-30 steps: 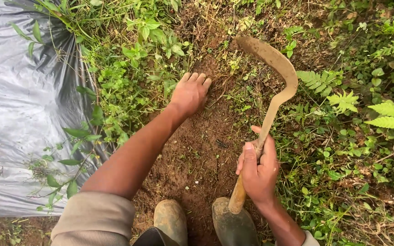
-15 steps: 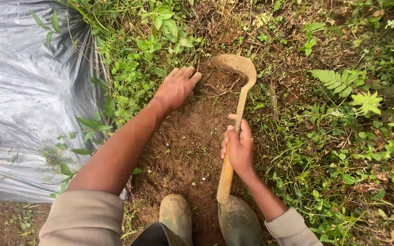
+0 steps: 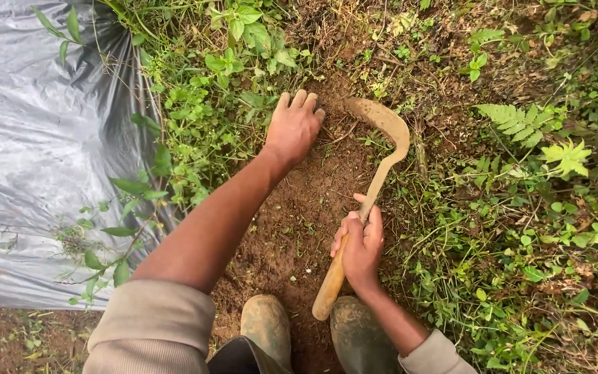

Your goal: The person uses a sickle to cut weeds growing along the edge of a plastic-covered garden bed. They gather the cut weeds by hand, form a bundle, and walk along the bed to deposit the weeds on the ground.

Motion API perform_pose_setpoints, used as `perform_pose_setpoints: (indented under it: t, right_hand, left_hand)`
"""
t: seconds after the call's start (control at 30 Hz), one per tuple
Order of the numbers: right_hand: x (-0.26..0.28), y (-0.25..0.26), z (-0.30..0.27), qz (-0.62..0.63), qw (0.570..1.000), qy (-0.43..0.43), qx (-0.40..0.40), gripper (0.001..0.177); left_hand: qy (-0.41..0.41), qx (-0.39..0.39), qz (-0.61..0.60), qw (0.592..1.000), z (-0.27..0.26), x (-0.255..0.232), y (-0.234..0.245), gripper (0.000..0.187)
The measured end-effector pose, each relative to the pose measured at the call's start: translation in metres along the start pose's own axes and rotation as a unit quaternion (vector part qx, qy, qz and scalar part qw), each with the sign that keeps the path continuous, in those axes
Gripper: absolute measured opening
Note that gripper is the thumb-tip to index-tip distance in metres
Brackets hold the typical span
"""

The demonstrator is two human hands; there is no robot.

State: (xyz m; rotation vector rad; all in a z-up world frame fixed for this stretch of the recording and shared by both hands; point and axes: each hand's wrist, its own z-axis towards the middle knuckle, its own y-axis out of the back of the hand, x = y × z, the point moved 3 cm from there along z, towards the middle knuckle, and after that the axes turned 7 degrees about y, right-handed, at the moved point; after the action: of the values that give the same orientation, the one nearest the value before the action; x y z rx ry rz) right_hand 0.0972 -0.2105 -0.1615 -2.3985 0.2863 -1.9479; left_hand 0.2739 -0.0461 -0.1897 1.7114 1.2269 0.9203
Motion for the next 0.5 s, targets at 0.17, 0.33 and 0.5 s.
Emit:
perform_pose_setpoints:
  t: [0.17,0.33,0.5]
  right_hand:
    - [0.0,0.001,0.003,-0.011,1.0,0.015,0.012,0.035]
    - [0.004,0.007,0.008,-0.023,0.999,0.013,0.02,0.035]
    - [0.004,0.009,0.015,0.006,0.999,0.001,0.039,0.036]
  left_hand:
    - [-0.033,-0.006,0.066,0.997,0.003,-0.011,-0.003,0.036]
    - [-0.048,0.012,0.094,0.994,0.005,0.005,-0.003,0.038]
    - [-0.066,0.037,0.023,0.997,0.004,0.047,0.001,0.047]
